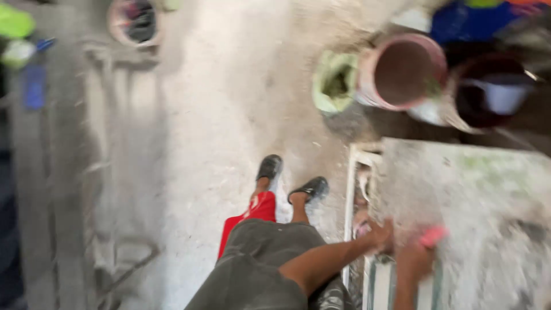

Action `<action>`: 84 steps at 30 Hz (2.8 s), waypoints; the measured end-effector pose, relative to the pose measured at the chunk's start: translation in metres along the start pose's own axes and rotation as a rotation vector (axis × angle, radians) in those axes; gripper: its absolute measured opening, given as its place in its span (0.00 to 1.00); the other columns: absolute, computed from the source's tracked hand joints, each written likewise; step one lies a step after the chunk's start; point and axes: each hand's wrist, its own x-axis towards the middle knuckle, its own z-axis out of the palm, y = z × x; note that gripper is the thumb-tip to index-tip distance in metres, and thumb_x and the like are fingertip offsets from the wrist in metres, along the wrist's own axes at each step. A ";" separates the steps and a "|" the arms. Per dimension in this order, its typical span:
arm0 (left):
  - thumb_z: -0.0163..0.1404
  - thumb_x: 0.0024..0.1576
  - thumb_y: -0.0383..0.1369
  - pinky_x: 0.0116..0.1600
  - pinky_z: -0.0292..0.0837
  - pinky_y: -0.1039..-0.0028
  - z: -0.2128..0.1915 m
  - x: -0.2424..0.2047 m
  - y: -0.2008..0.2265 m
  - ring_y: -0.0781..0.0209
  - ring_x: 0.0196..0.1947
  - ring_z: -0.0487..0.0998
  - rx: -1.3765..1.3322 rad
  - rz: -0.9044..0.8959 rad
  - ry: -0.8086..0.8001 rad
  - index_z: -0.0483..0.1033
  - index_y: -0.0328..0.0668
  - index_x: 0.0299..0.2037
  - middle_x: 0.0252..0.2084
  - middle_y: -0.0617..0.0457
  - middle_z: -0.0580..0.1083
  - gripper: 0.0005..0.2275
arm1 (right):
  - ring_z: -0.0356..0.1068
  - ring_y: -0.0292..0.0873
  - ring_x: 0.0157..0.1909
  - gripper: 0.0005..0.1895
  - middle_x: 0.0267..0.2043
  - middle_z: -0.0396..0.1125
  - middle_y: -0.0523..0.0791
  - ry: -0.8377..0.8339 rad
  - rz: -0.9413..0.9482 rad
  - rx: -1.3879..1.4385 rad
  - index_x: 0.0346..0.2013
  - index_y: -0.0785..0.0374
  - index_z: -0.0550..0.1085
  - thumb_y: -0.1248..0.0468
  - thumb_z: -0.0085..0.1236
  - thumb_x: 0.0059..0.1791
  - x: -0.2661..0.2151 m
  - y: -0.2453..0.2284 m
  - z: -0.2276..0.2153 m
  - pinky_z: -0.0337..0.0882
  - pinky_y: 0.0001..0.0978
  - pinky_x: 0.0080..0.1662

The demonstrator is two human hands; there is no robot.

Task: Scraping and brushing debris from a long piece of construction material.

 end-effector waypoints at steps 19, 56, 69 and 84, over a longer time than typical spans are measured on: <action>0.42 0.54 0.66 0.51 0.60 0.60 -0.172 0.044 -0.116 0.44 0.45 0.71 -1.972 -1.496 -0.501 0.65 0.50 0.60 0.53 0.44 0.71 0.34 | 0.73 0.58 0.36 0.12 0.32 0.70 0.55 0.239 0.289 0.409 0.40 0.63 0.71 0.59 0.55 0.48 -0.075 -0.086 -0.011 0.73 0.51 0.37; 0.22 0.63 0.65 0.72 0.31 0.33 -0.234 0.215 -0.250 0.31 0.77 0.40 -0.518 -0.213 -0.884 0.37 0.58 0.79 0.80 0.43 0.38 0.38 | 0.62 0.49 0.24 0.11 0.22 0.61 0.50 0.827 0.035 1.539 0.25 0.63 0.70 0.64 0.57 0.51 0.245 -0.099 -0.158 0.70 0.39 0.33; 0.25 0.66 0.62 0.73 0.34 0.35 -0.201 0.185 -0.290 0.30 0.75 0.41 -0.651 -0.120 -0.936 0.32 0.55 0.80 0.81 0.46 0.35 0.37 | 0.77 0.37 0.41 0.21 0.43 0.77 0.32 0.705 -0.186 0.531 0.57 0.42 0.79 0.50 0.44 0.54 0.183 -0.146 -0.067 0.76 0.30 0.44; 0.26 0.65 0.59 0.65 0.57 0.45 -0.135 0.186 -0.299 0.34 0.69 0.54 -0.362 0.036 -0.892 0.30 0.59 0.80 0.80 0.45 0.36 0.35 | 0.70 0.60 0.23 0.27 0.41 0.64 0.57 0.297 0.681 0.161 0.66 0.59 0.66 0.67 0.49 0.51 -0.046 -0.249 -0.043 0.72 0.49 0.24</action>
